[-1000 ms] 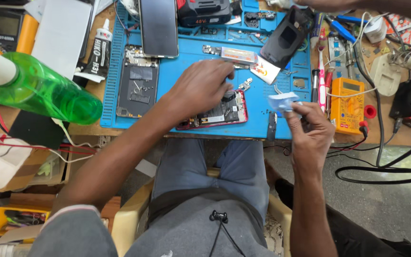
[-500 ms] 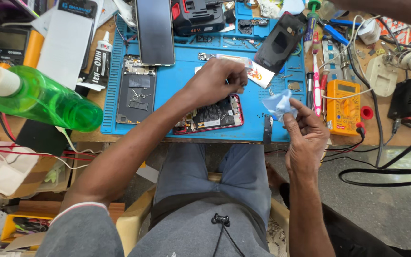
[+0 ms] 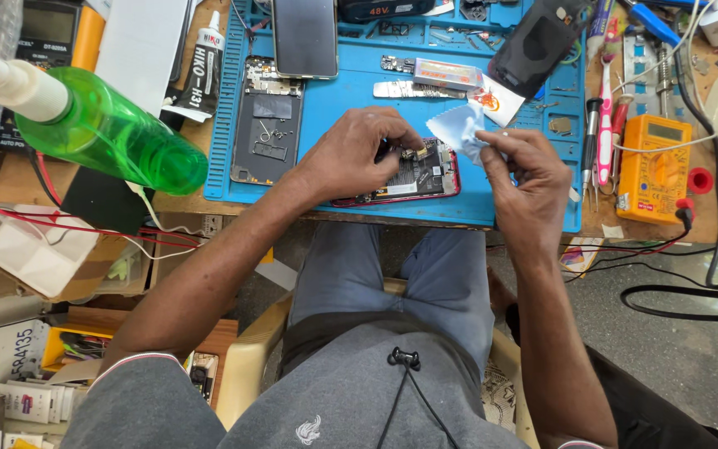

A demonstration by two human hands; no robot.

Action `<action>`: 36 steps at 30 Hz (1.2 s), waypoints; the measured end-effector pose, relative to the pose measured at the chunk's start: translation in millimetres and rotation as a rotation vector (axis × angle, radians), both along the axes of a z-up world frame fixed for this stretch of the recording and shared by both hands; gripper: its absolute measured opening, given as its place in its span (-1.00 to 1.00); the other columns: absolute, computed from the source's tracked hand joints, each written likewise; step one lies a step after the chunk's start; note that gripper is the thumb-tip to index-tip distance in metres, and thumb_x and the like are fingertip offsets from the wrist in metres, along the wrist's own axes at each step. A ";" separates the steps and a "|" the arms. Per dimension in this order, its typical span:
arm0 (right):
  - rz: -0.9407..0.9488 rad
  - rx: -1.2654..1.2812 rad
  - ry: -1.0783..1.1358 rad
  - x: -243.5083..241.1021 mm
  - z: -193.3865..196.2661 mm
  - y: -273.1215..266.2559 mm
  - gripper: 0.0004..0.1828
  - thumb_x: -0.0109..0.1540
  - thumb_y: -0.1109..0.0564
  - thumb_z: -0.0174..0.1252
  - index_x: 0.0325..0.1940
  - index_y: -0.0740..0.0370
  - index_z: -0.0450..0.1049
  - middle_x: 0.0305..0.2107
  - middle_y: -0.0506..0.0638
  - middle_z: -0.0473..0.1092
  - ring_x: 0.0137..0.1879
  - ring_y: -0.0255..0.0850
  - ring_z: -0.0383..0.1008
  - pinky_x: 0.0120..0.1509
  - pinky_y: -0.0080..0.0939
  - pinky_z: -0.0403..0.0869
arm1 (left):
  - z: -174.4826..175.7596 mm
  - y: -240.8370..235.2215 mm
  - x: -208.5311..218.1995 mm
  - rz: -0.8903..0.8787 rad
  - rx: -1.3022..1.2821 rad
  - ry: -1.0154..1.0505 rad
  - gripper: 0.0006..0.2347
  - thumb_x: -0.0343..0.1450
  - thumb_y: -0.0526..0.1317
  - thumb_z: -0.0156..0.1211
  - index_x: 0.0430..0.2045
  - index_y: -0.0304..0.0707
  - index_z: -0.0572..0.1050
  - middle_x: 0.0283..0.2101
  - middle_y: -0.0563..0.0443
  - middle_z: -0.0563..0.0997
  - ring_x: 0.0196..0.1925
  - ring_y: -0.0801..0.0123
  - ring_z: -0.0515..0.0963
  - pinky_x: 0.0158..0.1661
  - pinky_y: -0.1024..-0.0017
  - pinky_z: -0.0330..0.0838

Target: The person uses a precision screwdriver to remove screws from a disassembled mobile phone on a blue mat. They then use tweezers to lift and remove a small internal component, followed by wiping the area with a cloth. The person continues to manipulate internal parts with tweezers and a screwdriver throughout the clip.

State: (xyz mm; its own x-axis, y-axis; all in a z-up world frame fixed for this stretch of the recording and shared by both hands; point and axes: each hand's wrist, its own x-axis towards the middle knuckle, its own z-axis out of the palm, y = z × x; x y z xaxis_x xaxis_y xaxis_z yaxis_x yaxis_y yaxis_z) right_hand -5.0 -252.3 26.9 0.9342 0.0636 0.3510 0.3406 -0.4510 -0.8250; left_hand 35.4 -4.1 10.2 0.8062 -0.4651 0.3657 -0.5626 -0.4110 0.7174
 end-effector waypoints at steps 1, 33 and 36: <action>0.018 -0.027 -0.014 1.6 0.7 1.4 -0.75 0.39 0.32 0.28 0.14 0.19 0.63 -0.11 -0.07 0.49 -0.19 -0.44 0.34 -0.15 -0.43 0.35 | 0.1 -0.2 0.0 0.002 -0.006 -0.006 -0.82 0.30 -0.43 0.25 -0.25 -0.34 0.65 -0.22 -0.12 0.70 -0.15 0.19 0.70 -0.07 0.32 0.59; -0.148 -0.711 -0.308 41.7 -3.0 -65.7 -0.69 0.24 0.25 0.38 0.08 0.19 0.66 -0.08 0.10 0.50 0.10 0.01 0.44 0.21 -0.01 0.34 | 10.9 -14.6 -4.1 0.067 0.114 -0.151 -0.78 0.28 -0.21 0.43 -0.36 -0.27 0.50 -0.31 -0.11 0.57 -0.24 -0.03 0.62 -0.24 0.11 0.50; -0.126 -0.712 -0.265 38.2 0.0 -54.1 -0.69 0.25 0.20 0.43 0.08 0.16 0.67 -0.13 0.08 0.49 0.04 -0.01 0.44 0.15 -0.01 0.33 | 9.9 -11.9 -3.4 0.086 0.106 -0.118 -0.87 0.34 -0.32 0.32 -0.35 -0.27 0.48 -0.29 -0.10 0.58 -0.22 0.03 0.64 -0.22 0.16 0.53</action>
